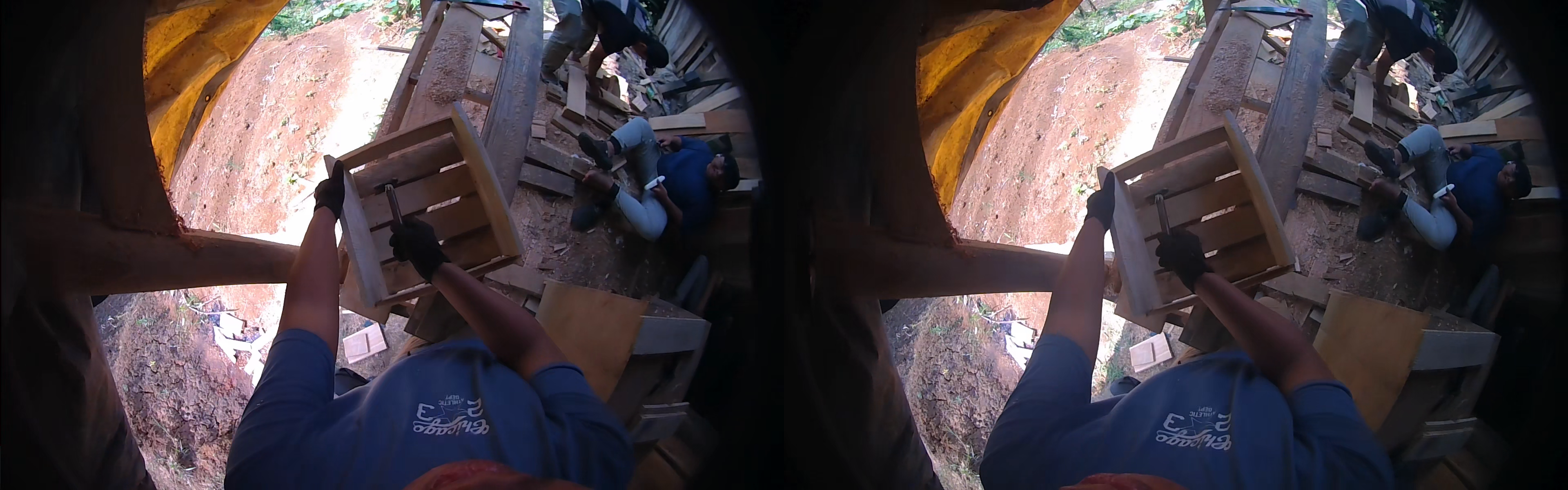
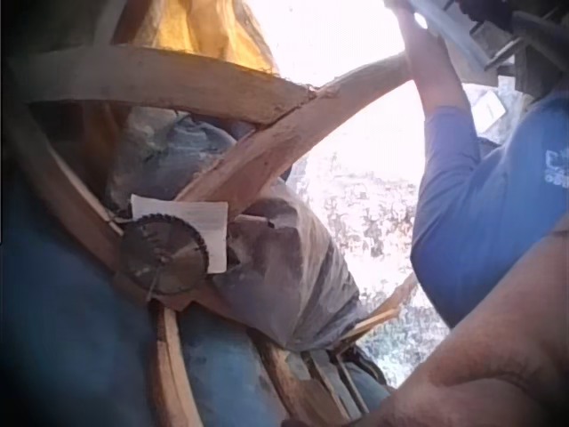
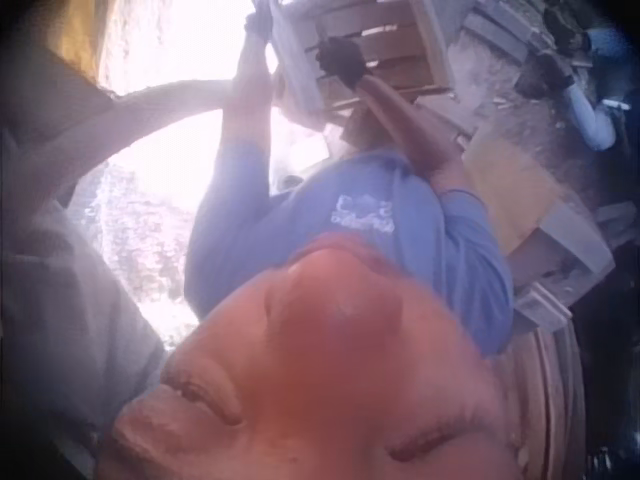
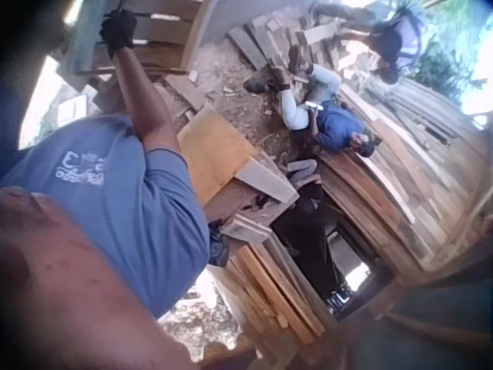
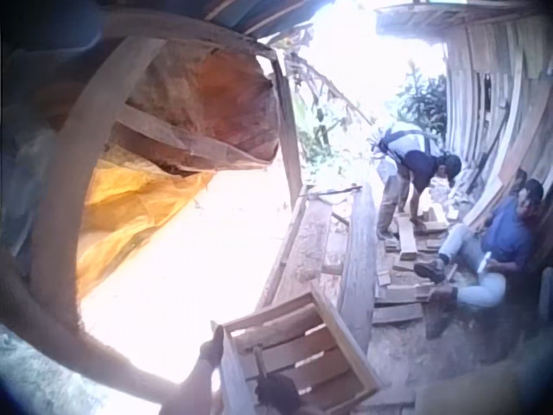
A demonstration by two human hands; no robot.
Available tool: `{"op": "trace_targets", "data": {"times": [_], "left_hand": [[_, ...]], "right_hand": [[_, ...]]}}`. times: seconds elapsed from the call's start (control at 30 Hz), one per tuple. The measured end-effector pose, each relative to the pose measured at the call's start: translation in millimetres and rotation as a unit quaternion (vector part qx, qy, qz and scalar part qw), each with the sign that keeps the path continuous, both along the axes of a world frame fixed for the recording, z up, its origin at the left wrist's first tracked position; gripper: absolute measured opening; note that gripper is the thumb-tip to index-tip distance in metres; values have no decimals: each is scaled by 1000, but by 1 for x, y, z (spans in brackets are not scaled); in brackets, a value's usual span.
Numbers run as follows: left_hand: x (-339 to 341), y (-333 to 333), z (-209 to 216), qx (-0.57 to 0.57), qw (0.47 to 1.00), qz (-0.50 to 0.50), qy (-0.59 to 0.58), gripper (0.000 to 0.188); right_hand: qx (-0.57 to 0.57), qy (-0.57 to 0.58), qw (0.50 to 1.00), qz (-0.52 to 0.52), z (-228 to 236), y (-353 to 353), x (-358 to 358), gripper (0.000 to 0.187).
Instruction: The person assembles a wooden box by hammering nails into wood pieces to join them together.
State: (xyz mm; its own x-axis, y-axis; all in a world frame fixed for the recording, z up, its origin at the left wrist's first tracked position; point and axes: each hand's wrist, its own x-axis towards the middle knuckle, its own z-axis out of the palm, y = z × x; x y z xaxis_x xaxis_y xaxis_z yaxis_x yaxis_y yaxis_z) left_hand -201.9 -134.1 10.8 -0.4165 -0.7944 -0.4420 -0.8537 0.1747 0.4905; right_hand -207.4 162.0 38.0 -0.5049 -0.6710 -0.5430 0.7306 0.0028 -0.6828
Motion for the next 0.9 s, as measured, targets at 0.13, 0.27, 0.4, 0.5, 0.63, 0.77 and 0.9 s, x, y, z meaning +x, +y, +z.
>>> {"op": "trace_targets", "data": {"times": [0.13, 0.27, 0.4, 0.5, 0.63, 0.77, 0.9], "left_hand": [[-3, 4, 10, 31, 999, 37, -13, 123], [-2, 3, 13, 54, 992, 111, 17, 116], [2, 11, 13, 7, 993, 110, 36, 113], [-1, 7, 4, 6, 994, 103, 23, 110], [2, 2, -12, 25, 991, 104, 84, 97], [-7, 9, -8, -91, 995, -26, 3, 83], [7, -3, -24, -114, 991, -61, -47, 72]], "right_hand": [[19, 13, 1000, 3, -3, -49, -7, 20], [166, 332, 928, -25, -31, -102, -8, 23], [220, 565, 791, -82, -12, -120, -23, 21], [191, 629, 752, -58, 23, -110, -55, 19], [145, 716, 683, -13, 7, -106, -79, 16], [153, 730, 666, 26, 20, -100, -87, 17], [128, 721, 681, -16, 35, -96, -81, 16]]}}
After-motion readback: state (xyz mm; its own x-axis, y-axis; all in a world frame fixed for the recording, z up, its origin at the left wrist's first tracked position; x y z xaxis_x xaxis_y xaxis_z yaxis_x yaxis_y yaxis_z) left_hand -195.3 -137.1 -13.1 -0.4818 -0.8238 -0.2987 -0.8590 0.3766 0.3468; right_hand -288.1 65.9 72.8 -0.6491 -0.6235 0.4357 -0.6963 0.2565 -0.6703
